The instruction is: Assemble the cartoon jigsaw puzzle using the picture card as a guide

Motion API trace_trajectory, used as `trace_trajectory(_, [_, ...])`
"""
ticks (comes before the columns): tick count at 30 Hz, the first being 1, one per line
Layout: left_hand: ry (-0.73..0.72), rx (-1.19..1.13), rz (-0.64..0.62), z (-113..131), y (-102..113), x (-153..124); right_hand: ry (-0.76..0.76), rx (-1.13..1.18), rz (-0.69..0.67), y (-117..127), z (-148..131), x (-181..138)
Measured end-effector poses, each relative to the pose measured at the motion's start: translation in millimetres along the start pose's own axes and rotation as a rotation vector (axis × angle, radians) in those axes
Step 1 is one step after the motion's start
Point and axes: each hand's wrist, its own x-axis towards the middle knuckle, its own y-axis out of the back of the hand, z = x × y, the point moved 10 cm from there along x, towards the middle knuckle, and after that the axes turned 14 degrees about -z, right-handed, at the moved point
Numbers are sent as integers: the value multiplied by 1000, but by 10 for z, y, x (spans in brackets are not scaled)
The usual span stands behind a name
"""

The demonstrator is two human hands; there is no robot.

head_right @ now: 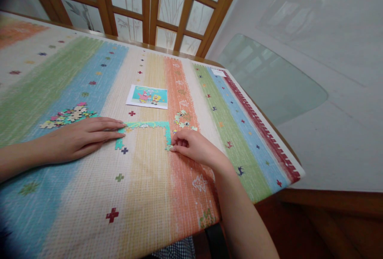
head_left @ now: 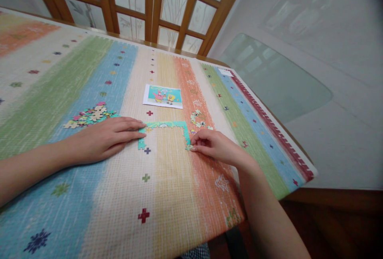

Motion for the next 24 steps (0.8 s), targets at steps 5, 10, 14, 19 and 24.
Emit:
trace_trajectory(5, [-11, 16, 14, 18, 18, 3, -5, -2, 8, 1, -10, 11])
trace_trajectory(10, [-15, 16, 9, 24, 16, 4, 6, 5, 12, 7, -18, 2])
trace_trajectory(14, [-5, -19, 18, 9, 22, -1, -6, 13, 6, 6, 8, -14])
trace_trajectory(19, [-11, 5, 10, 9, 5, -6, 6, 11, -3, -9, 9, -4])
trace_trajectory(24, [-18, 32, 16, 28, 17, -7, 5, 23, -1, -2, 9, -18])
